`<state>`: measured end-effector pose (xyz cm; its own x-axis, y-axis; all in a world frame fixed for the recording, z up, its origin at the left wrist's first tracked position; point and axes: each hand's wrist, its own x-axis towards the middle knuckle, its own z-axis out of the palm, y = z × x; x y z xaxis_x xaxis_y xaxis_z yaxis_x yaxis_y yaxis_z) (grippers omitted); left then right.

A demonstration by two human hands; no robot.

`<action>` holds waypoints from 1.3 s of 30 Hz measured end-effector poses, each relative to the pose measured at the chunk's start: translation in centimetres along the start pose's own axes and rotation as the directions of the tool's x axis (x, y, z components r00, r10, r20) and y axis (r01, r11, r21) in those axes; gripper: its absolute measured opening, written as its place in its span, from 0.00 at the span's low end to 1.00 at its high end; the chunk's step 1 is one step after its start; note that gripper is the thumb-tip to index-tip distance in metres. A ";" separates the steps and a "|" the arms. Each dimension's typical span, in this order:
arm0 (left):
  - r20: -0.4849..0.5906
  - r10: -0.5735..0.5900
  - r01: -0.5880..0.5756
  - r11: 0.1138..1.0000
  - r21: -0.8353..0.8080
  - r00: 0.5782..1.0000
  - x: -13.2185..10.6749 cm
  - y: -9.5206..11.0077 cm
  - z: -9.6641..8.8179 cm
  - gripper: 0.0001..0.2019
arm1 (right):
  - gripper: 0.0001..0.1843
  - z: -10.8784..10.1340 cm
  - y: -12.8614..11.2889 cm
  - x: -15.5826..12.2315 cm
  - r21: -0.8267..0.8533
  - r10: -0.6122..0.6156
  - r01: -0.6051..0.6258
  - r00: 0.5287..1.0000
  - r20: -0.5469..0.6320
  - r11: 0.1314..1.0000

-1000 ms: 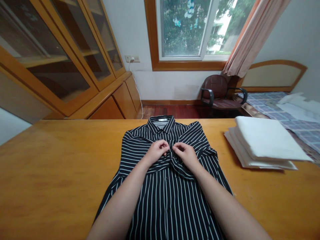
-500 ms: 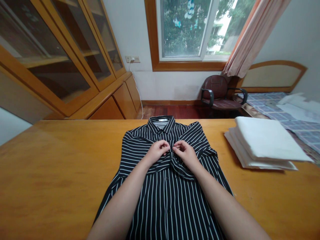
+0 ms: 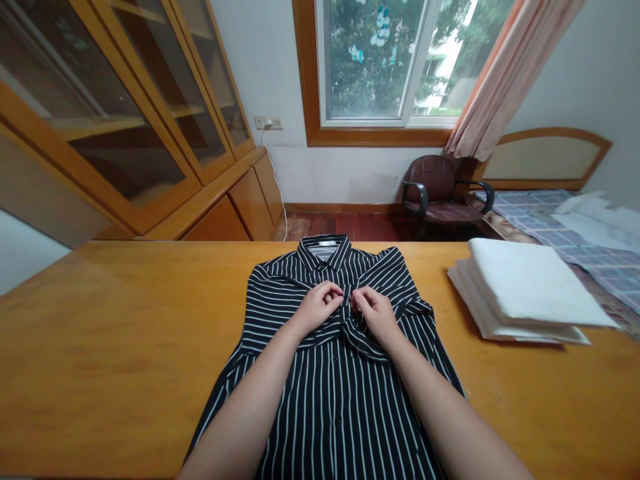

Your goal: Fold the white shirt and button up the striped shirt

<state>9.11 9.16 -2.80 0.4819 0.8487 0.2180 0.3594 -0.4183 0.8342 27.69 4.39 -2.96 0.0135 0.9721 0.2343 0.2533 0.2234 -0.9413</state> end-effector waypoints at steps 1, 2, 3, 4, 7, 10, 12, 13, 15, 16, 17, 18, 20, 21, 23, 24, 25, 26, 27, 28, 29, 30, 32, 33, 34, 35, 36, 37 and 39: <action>0.003 0.017 -0.017 1.000 0.020 1.000 -0.1 0.1 0.0 0.07 | 0.17 -0.1 -0.2 -0.1 -0.021 -0.014 0.014 1.000 -0.001 1.000; 0.006 0.034 -0.034 0.999 0.042 0.999 -0.1 0.1 0.0 0.07 | 0.17 -0.3 -0.3 -0.1 -0.046 -0.027 0.027 1.000 -0.002 0.999; 0.005 0.051 -0.051 0.996 0.067 0.999 -0.2 0.1 0.0 0.07 | 0.16 -0.5 -0.5 -0.2 -0.074 -0.041 0.041 0.999 -0.002 0.996; 0.003 0.069 -0.069 0.993 0.093 0.998 -0.3 0.1 0.0 0.08 | 0.16 -0.9 -0.7 -0.2 -0.108 -0.057 0.056 0.998 -0.004 0.993; -0.010 0.127 -0.124 0.977 0.172 0.992 -0.5 -0.1 -0.4 0.10 | 0.13 -2.6 -0.9 0.0 -0.247 -0.118 0.110 0.993 -0.017 0.963; 0.007 0.177 -0.174 0.954 0.243 0.984 -0.6 -0.4 -1.0 0.11 | 0.11 -5.1 -0.4 0.2 -0.423 -0.207 0.193 0.978 0.013 0.885; 0.039 0.192 -0.195 0.944 0.267 0.981 -0.7 -0.5 -1.5 0.11 | 0.12 -6.8 0.4 0.0 -0.530 -0.245 0.238 0.968 0.058 0.814; 0.052 0.194 -0.200 0.941 0.273 0.980 -0.8 -0.6 -1.8 0.11 | 0.14 -7.5 0.9 -0.2 -0.574 -0.237 0.241 0.968 0.083 0.782; 0.068 0.183 -0.195 0.941 0.278 0.981 -0.9 -0.6 -2.2 0.11 | 0.16 -8.6 1.8 -1.0 -0.652 -0.194 0.235 0.972 0.136 0.721; 0.073 0.173 -0.187 0.942 0.279 0.982 -1.1 -0.6 -2.3 0.11 | 0.16 -9.0 2.1 -1.4 -0.683 -0.172 0.238 0.971 0.165 0.691; 0.079 0.161 -0.177 0.944 0.280 0.984 -1.2 -0.6 -2.4 0.11 | 0.16 -9.3 2.4 -1.9 -0.707 -0.156 0.245 0.970 0.189 0.664; 0.082 0.147 -0.164 0.946 0.280 0.986 -1.4 -0.5 -2.5 0.11 | 0.15 -9.6 2.5 -2.4 -0.723 -0.146 0.253 0.967 0.208 0.643; 0.081 0.119 -0.138 0.948 0.286 0.990 -1.9 -0.3 -2.8 0.12 | 0.12 -9.9 2.4 -3.1 -0.740 -0.135 0.266 0.963 0.233 0.618; 0.075 0.106 -0.124 0.947 0.295 0.992 -2.2 -0.2 -3.1 0.12 | 0.11 -10.1 2.2 -3.4 -0.743 -0.130 0.271 0.961 0.243 0.612; 0.054 0.082 -0.095 0.938 0.333 0.995 -2.6 -0.2 -3.9 0.13 | 0.10 -10.4 1.6 -3.6 -0.749 -0.115 0.283 0.956 0.269 0.599; 0.032 0.070 -0.077 0.928 0.364 0.997 -2.6 -0.3 -4.4 0.13 | 0.11 -10.6 1.3 -3.6 -0.752 -0.106 0.290 0.953 0.285 0.592; -0.003 0.063 -0.056 0.914 0.401 0.998 -2.6 -0.6 -5.1 0.13 | 0.14 -10.8 0.9 -3.4 -0.754 -0.095 0.295 0.950 0.298 0.587; -0.050 0.058 -0.030 0.895 0.445 0.997 -2.4 -1.0 -5.9 0.13 | 0.17 -10.9 0.6 -3.0 -0.755 -0.088 0.295 0.949 0.303 0.585; -0.108 0.054 0.006 0.872 0.490 0.993 -2.1 -1.5 -6.8 0.12 | 0.20 -11.0 0.2 -2.6 -0.756 -0.084 0.288 0.951 0.297 0.588; -0.171 0.054 0.046 0.843 0.536 0.984 -1.8 -2.1 -7.6 0.12 | 0.22 -11.1 0.0 -1.9 -0.757 -0.087 0.272 0.957 0.276 0.595; -0.229 0.050 0.096 0.807 0.583 0.972 -1.3 -2.8 -8.5 0.11 | 0.23 -11.1 -0.3 -1.1 -0.756 -0.099 0.251 0.966 0.241 0.605; -0.277 0.041 0.146 0.769 0.622 0.960 -0.8 -3.6 -9.3 0.11 | 0.22 -11.0 -0.4 -0.1 -0.751 -0.116 0.227 0.973 0.198 0.619; -0.346 0.008 0.243 0.697 0.675 0.938 0.4 -4.9 -10.5 0.12 | 0.16 -10.5 -0.5 2.4 -0.738 -0.153 0.180 0.983 0.105 0.650; -0.364 -0.017 0.283 0.662 0.694 0.931 1.0 -5.4 -10.9 0.13 | 0.12 -10.1 -0.4 3.9 -0.728 -0.160 0.165 0.984 0.077 0.666; -0.376 -0.051 0.322 0.627 0.709 0.925 1.5 -5.8 -11.2 0.14 | 0.09 -9.7 -0.2 5.3 -0.732 -0.151 0.146 0.987 0.060 0.666; -0.381 -0.092 0.358 0.594 0.721 0.920 2.0 -6.2 -11.4 0.15 | 0.08 -9.3 0.0 6.7 -0.751 -0.124 0.112 0.991 0.040 0.651; -0.383 -0.137 0.390 0.562 0.730 0.914 2.5 -6.5 -11.5 0.16 | 0.10 -8.9 0.3 8.0 -0.774 -0.082 0.072 0.996 0.026 0.629; -0.383 -0.183 0.418 0.533 0.735 0.906 2.9 -6.7 -11.5 0.17 | 0.12 -8.6 0.6 9.2 -0.803 -0.025 0.028 1.000 0.016 0.595; -0.380 -0.255 0.458 0.491 0.741 0.889 3.6 -7.1 -11.5 0.19 | 0.19 -8.2 1.4 11.1 -0.864 0.082 -0.046 0.997 -0.006 0.501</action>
<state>-0.85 18.92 -2.08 0.0333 0.9843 0.1732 0.9893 -0.0570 0.1340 36.11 14.93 0.33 0.0401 0.9866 0.1581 0.9622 0.0045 -0.2722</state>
